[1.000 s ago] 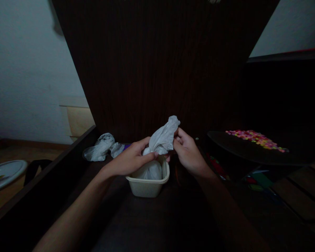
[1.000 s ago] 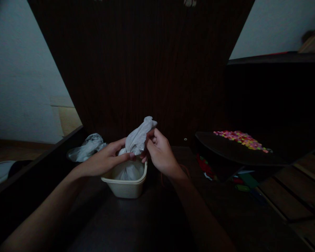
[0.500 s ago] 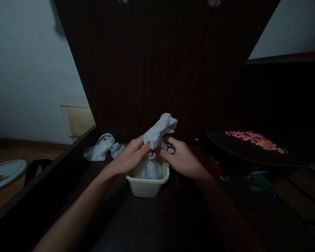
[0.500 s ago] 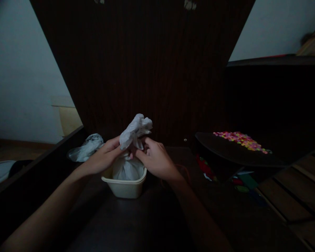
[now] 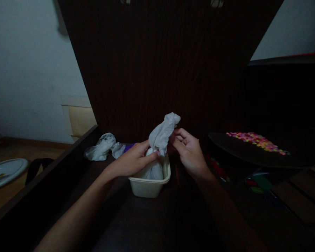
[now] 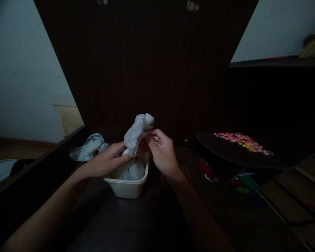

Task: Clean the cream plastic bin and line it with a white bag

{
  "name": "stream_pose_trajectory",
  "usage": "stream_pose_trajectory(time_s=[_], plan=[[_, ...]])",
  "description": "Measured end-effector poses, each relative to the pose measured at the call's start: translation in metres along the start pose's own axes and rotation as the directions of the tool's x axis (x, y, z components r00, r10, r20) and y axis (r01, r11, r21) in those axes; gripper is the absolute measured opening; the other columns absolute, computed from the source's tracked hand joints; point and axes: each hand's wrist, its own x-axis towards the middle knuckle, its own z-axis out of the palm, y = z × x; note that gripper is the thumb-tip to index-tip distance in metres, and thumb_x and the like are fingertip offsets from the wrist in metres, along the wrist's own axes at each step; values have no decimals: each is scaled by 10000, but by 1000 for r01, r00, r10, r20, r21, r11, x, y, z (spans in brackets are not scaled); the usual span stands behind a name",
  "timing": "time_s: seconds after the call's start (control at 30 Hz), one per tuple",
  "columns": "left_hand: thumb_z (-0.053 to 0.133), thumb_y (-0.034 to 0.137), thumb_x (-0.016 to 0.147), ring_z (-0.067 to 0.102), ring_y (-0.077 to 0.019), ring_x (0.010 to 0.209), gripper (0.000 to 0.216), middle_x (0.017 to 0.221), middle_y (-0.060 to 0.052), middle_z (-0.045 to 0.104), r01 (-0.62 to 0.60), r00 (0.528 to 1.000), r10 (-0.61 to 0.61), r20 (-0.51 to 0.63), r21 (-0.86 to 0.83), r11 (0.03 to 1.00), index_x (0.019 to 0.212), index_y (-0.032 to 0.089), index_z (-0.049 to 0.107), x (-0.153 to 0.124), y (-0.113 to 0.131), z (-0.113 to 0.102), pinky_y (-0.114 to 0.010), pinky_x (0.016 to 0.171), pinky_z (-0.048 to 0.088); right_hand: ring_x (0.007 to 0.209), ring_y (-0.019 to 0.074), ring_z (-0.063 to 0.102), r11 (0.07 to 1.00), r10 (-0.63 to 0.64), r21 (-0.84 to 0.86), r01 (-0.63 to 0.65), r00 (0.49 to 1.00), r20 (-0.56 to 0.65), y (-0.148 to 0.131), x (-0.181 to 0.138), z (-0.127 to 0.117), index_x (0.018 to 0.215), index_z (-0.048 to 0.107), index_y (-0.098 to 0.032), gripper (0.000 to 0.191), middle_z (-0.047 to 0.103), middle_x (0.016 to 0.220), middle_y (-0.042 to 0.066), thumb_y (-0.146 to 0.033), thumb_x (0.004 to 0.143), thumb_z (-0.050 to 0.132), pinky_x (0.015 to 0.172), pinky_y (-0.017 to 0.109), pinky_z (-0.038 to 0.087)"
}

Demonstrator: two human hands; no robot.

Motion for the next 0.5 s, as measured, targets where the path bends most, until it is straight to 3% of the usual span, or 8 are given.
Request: stream_pose_trajectory(time_s=[0.13,0.27,0.37,0.43,0.5], plan=[[483,351,978,658,-192,826,262,883,-23,710,4,995,2,-102,63,998,1020,157,654,2,2,1,-263,755,503,807,179,670,999,40,-37,-39,999,33,1,-2,-6,1018,602,-239,391,708,987,22,-188,671,777,680,285,554],[467,251,967,669,-201,917,250,1014,-40,719,-29,989,48,-142,130,991,1123,163,642,3,4,4,-271,822,482,931,222,678,980,128,-187,-69,938,323,-1,-8,-7,1085,665,-228,324,727,1035,43,-261,778,763,848,349,538],[468,249,971,676,-202,895,223,979,-46,714,-35,985,64,-162,175,984,1092,157,631,3,6,7,-274,805,476,819,228,679,908,114,-417,35,939,326,-6,-12,-4,936,725,-221,169,726,805,31,-378,890,683,802,346,511],[470,249,970,676,-203,867,192,923,-41,706,2,969,51,-241,216,976,1032,157,627,3,6,8,-274,785,471,575,197,617,821,198,-570,-9,943,270,-11,-14,-2,676,705,-205,417,610,527,15,-488,953,574,631,318,466],[460,242,970,673,-202,830,181,877,-35,694,68,941,19,-339,241,968,978,161,621,4,7,7,-275,762,468,422,157,504,779,306,-623,-72,911,276,-15,-16,0,528,654,-198,631,484,393,2,-587,985,458,503,299,376]])
